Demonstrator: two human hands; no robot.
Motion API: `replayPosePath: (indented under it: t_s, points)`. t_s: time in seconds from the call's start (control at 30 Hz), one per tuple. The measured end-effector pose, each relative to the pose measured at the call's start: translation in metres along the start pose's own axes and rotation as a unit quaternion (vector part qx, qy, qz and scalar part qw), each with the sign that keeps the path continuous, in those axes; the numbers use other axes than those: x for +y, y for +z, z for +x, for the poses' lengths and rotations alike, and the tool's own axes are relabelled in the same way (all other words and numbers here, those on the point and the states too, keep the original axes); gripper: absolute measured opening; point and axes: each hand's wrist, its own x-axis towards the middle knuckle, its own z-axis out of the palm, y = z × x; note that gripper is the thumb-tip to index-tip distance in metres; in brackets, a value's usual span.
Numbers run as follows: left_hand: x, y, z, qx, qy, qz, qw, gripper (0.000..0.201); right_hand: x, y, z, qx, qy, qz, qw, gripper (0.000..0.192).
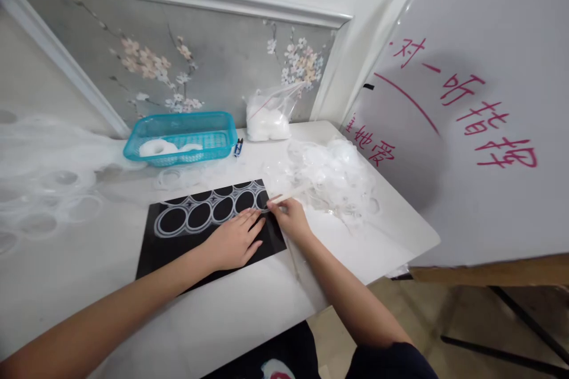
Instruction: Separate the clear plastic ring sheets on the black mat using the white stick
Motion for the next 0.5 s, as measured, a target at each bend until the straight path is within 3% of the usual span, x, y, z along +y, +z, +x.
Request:
replayPosePath:
  t_s: [0.1, 0.5]
  points:
    - [-0.0006, -0.0026, 0.0004, -0.009, 0.002, 0.003, 1.000, 0.049, -0.0032, 0.0071, -0.0052, -0.026, 0.005, 0.023, 0.999, 0.022]
    - [0.0008, -0.0037, 0.0002, -0.018, 0.002, 0.029, 0.999, 0.052, -0.0043, 0.0068, -0.0014, -0.032, 0.004, 0.009, 0.999, 0.023]
